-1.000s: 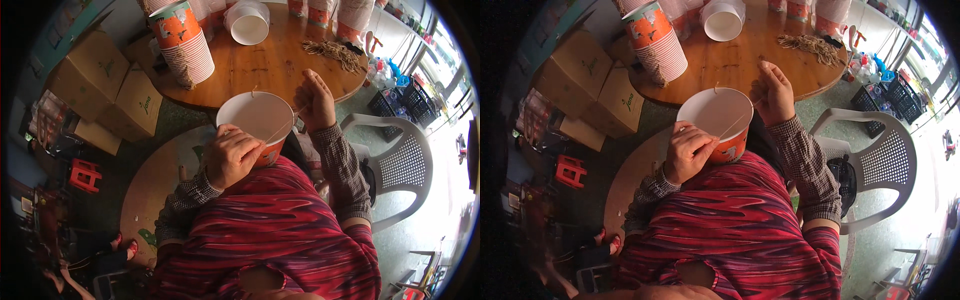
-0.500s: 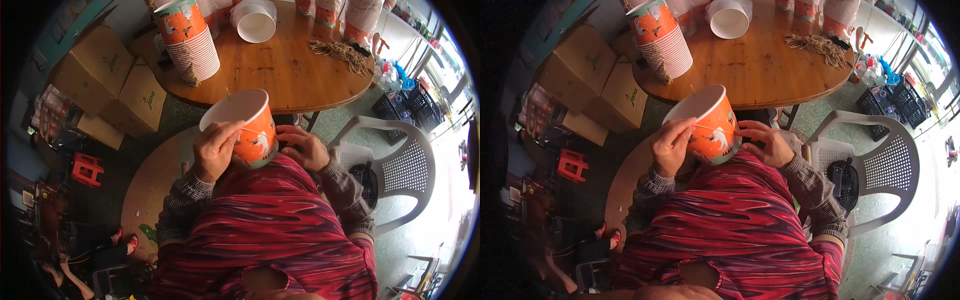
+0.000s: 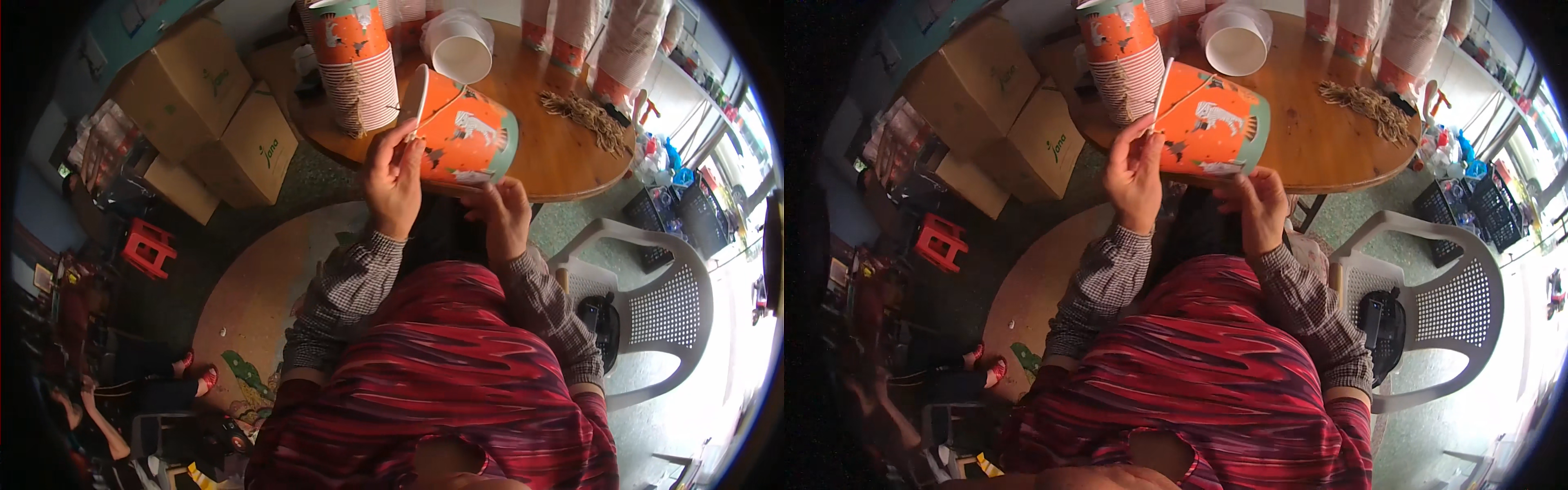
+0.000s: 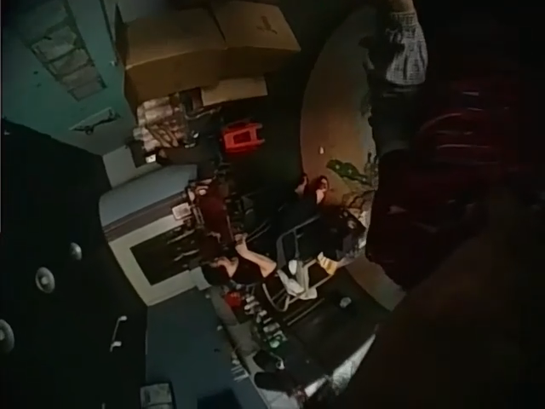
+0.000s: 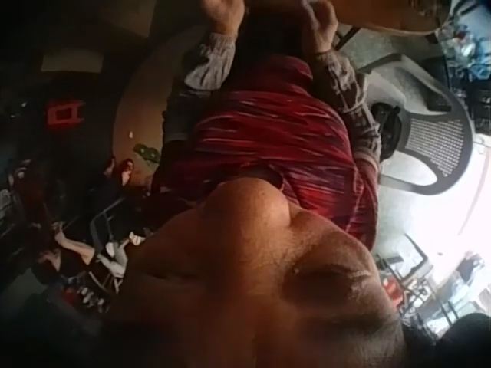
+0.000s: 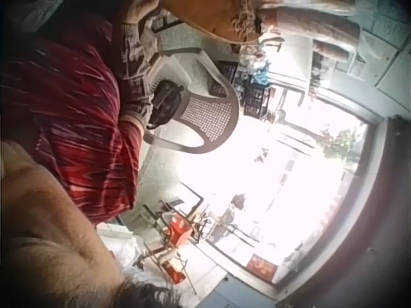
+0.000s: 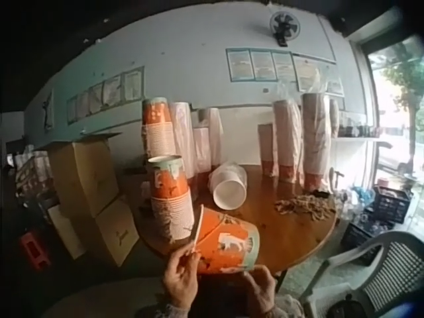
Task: Attaching string handles to decorative paper buckets.
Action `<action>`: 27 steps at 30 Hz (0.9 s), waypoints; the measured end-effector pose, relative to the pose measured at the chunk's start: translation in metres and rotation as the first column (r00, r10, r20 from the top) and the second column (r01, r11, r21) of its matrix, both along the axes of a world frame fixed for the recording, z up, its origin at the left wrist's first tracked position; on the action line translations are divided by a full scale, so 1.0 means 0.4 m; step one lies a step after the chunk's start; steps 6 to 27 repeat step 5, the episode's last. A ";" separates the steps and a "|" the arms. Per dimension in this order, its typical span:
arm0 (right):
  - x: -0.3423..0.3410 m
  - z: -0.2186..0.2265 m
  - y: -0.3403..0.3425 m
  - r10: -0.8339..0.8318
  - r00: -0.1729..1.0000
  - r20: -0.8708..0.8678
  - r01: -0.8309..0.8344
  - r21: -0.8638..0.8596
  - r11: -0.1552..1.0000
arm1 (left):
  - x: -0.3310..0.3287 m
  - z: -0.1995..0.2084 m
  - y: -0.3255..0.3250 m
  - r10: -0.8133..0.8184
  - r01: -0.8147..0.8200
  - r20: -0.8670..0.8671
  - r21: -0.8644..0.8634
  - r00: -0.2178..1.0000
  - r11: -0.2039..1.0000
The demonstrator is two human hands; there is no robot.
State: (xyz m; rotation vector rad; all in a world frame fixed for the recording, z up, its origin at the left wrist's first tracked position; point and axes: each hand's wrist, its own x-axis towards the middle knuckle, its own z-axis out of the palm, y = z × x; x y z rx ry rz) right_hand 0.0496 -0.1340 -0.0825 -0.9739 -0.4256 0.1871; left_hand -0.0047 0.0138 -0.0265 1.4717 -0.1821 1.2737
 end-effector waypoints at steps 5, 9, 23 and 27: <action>0.110 0.071 0.051 -0.089 0.988 0.129 0.088 0.011 0.996 | -0.005 0.042 0.034 0.388 -0.355 0.039 0.494 0.921 0.794; 0.110 0.071 0.051 -0.089 0.988 0.129 0.088 0.011 0.996 | -0.005 0.042 0.034 0.388 -0.355 0.039 0.494 0.921 0.794; 0.110 0.071 0.051 -0.089 0.988 0.129 0.088 0.011 0.996 | -0.005 0.042 0.034 0.388 -0.355 0.039 0.494 0.921 0.794; 0.110 0.071 0.051 -0.089 0.988 0.129 0.088 0.011 0.996 | -0.005 0.042 0.034 0.388 -0.355 0.039 0.494 0.921 0.794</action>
